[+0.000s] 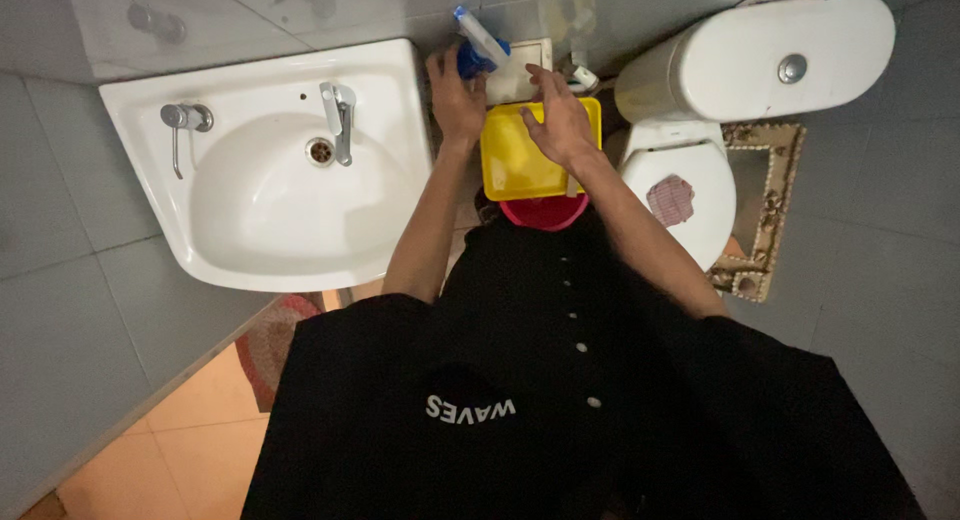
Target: The person cleans a sink and a toilet by hand using a cloth and a spray bottle.
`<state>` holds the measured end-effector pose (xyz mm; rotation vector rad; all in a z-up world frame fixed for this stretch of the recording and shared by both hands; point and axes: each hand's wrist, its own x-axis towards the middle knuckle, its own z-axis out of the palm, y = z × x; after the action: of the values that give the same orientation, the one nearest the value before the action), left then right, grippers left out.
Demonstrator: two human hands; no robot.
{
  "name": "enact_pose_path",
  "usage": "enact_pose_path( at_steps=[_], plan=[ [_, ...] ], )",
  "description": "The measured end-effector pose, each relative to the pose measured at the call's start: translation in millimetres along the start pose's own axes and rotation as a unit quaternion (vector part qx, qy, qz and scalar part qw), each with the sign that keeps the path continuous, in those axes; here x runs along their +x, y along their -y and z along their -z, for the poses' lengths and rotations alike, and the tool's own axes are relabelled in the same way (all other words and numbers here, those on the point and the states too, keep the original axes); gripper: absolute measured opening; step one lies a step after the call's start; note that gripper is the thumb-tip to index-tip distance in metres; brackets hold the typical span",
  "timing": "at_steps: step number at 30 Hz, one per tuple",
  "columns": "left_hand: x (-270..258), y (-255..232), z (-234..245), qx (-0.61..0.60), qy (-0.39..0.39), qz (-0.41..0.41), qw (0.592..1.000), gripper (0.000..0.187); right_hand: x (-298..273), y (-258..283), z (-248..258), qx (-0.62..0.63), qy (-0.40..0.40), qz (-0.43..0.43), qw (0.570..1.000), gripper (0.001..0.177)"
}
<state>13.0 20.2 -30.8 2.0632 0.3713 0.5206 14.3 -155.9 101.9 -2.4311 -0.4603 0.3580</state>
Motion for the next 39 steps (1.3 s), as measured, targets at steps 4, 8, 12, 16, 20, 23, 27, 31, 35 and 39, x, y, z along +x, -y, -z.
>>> enact_pose_path(
  at_steps=[4,8,12,16,20,23,27,31,35,39],
  plan=[
    [-1,3,-4,0.038,-0.003,0.004,0.999,0.061,0,-2,-2,-0.009,0.008,0.004,1.000,0.068],
    [2,3,-1,0.039,-0.008,-0.002,0.999,0.062,-2,-3,0,-0.028,0.010,0.015,0.999,0.068],
    [5,-1,3,0.027,0.007,0.028,0.999,0.062,-6,-4,3,-0.021,0.008,0.002,1.000,0.068],
    [7,-6,3,0.053,0.008,0.050,0.997,0.066,-12,-6,5,-0.019,0.006,-0.007,1.000,0.067],
    [4,-12,5,0.066,0.015,0.071,0.995,0.077,-21,-9,6,-0.035,0.004,-0.006,0.999,0.066],
    [-1,-18,9,0.079,-0.011,0.044,0.996,0.083,-28,-15,8,-0.007,-0.009,-0.003,1.000,0.065],
    [-20,-43,22,0.050,-0.065,0.012,0.997,0.084,-51,-34,11,0.018,-0.045,-0.015,0.999,0.059],
    [-43,-84,36,0.054,-0.080,0.069,0.993,0.085,-86,-73,6,0.087,-0.087,-0.071,0.990,0.055],
    [-79,-103,39,0.055,-0.053,0.037,0.996,0.081,-139,-143,-13,0.056,-0.174,-0.082,0.980,0.055],
    [-111,-95,28,0.046,0.040,-0.002,0.998,0.073,-210,-221,-30,0.033,-0.160,-0.259,0.952,0.057]
  ],
)
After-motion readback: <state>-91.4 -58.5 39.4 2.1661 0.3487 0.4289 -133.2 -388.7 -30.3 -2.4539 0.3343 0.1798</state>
